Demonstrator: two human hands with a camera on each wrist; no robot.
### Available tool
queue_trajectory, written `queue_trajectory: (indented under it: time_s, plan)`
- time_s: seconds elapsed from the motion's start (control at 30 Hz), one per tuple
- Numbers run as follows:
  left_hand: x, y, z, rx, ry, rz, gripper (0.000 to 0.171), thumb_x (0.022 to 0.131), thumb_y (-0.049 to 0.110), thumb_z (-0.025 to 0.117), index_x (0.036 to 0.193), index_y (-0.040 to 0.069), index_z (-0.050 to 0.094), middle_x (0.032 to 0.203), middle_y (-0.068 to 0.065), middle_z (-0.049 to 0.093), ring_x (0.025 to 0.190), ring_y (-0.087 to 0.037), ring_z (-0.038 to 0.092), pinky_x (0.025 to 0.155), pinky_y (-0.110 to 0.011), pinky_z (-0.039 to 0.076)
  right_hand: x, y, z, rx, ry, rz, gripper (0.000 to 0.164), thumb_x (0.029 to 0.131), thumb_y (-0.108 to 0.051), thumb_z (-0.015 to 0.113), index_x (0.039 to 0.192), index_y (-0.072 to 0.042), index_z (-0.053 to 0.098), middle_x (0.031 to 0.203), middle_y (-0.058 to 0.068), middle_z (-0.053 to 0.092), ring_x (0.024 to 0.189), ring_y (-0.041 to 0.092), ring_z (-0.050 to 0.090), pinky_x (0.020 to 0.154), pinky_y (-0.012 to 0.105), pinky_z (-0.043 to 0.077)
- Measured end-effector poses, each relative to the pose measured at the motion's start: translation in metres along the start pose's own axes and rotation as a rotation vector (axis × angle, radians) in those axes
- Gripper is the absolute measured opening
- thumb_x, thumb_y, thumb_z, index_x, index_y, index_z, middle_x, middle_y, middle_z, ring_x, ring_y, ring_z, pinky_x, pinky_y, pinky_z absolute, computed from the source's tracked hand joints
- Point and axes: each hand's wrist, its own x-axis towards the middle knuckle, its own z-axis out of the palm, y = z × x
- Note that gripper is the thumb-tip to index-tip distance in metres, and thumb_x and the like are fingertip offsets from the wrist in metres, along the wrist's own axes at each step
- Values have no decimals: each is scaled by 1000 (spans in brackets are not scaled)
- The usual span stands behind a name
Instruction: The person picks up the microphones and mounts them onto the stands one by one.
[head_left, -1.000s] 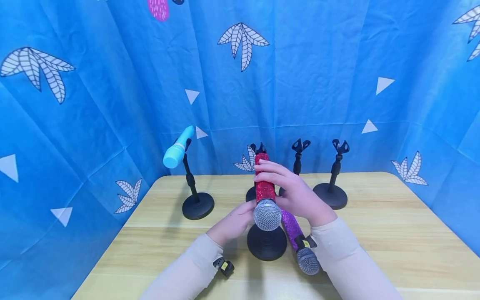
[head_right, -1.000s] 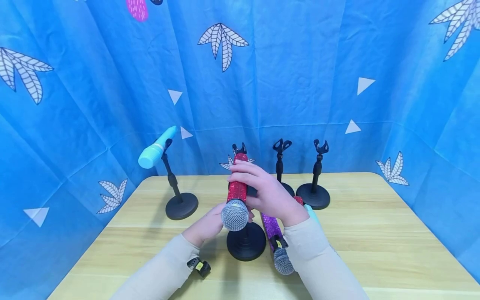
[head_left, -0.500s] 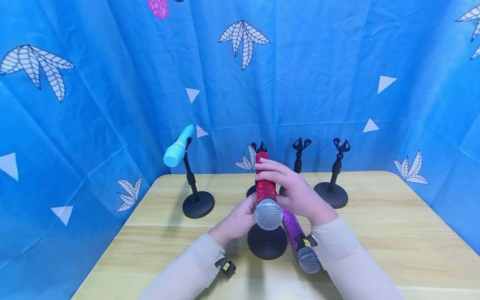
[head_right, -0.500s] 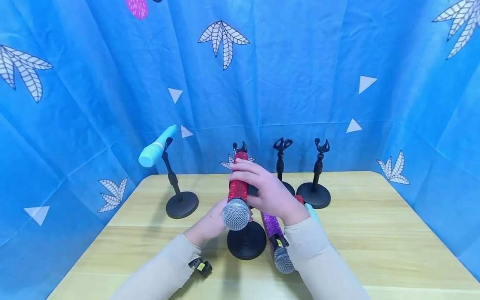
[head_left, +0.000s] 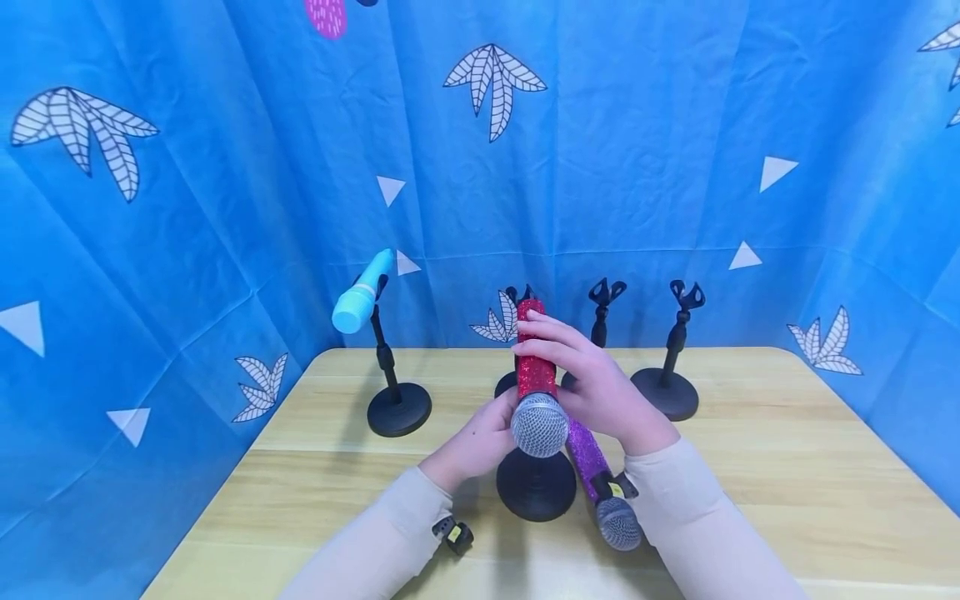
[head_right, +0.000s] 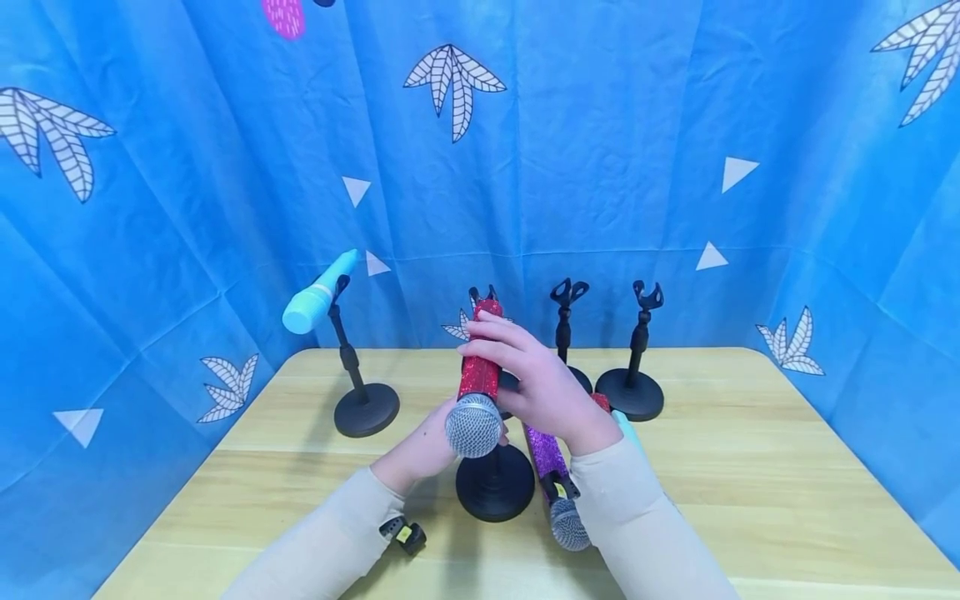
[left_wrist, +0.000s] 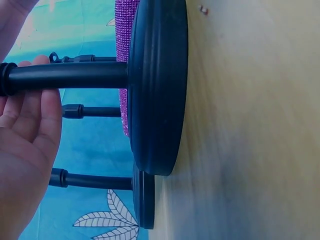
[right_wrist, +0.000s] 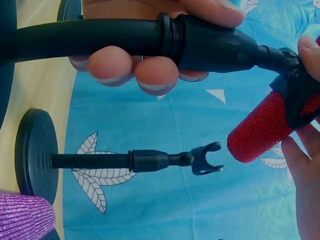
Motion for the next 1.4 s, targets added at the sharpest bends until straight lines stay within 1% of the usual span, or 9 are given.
queue_trajectory:
  time_s: [0.17, 0.33, 0.5, 0.57, 0.67, 0.9, 1.07, 1.27, 1.4]
  plan:
    - [-1, 0, 0, -2, -8, -1, 41, 100, 15, 62, 138, 10, 48, 127, -1, 63, 121, -15, 58, 104, -36, 46, 1, -3, 0, -9, 41, 17, 70, 75, 15, 80, 134, -18, 64, 150, 10, 47, 143, 29, 38, 95, 44, 54]
    - [0, -1, -1, 1, -22, 13, 43, 101, 18, 62, 140, 14, 47, 126, 4, 60, 122, -12, 56, 106, -36, 44, 4, -9, 1, -10, 74, 38, 72, 76, 14, 81, 137, -19, 62, 149, 12, 48, 144, 28, 37, 94, 44, 54]
    - [1, -1, -2, -125, -90, 50, 41, 103, 17, 59, 143, 18, 47, 120, -2, 64, 110, -28, 65, 99, -39, 51, 9, -14, 3, -17, 138, 32, 72, 75, 14, 81, 138, -14, 61, 150, 13, 48, 144, 31, 38, 94, 46, 53]
    - [1, -1, -2, -178, -112, 51, 41, 103, 17, 59, 143, 19, 47, 118, -5, 65, 105, -37, 65, 96, -41, 53, 10, -15, 4, -26, 162, 28, 70, 76, 15, 81, 137, -13, 61, 150, 13, 48, 144, 32, 39, 97, 45, 52]
    - [0, -1, -2, -204, -118, 43, 41, 104, 18, 59, 143, 18, 47, 119, -4, 63, 106, -43, 64, 97, -39, 52, 11, -17, 5, -30, 184, 22, 69, 76, 16, 79, 137, -12, 61, 149, 14, 49, 143, 33, 39, 99, 42, 50]
    - [-1, 1, 1, -199, -106, 44, 47, 104, 26, 59, 147, 20, 42, 127, -3, 60, 110, -42, 63, 98, -39, 52, 11, -18, 5, -22, 197, 8, 69, 76, 19, 78, 136, -10, 60, 150, 14, 49, 143, 35, 39, 98, 39, 51]
    - [-1, 0, 5, -229, -70, 64, 45, 104, 25, 60, 143, 17, 38, 124, -8, 59, 104, -42, 65, 93, -41, 55, 10, -18, 3, -8, 176, 9, 70, 76, 16, 79, 138, -10, 60, 151, 15, 47, 144, 33, 38, 96, 42, 52]
    - [0, -2, 4, -191, -52, 80, 37, 103, 8, 56, 139, 12, 46, 117, -12, 63, 98, -31, 69, 91, -41, 56, 9, -17, 2, 3, 154, 20, 71, 76, 13, 81, 138, -12, 59, 152, 13, 46, 145, 31, 37, 97, 43, 51]
    - [0, -2, 1, -141, -73, 66, 30, 106, 12, 52, 136, 13, 55, 113, -9, 68, 101, -34, 68, 92, -38, 55, 9, -16, 1, -6, 158, 12, 70, 75, 13, 82, 137, -10, 60, 151, 14, 47, 144, 32, 38, 96, 42, 52]
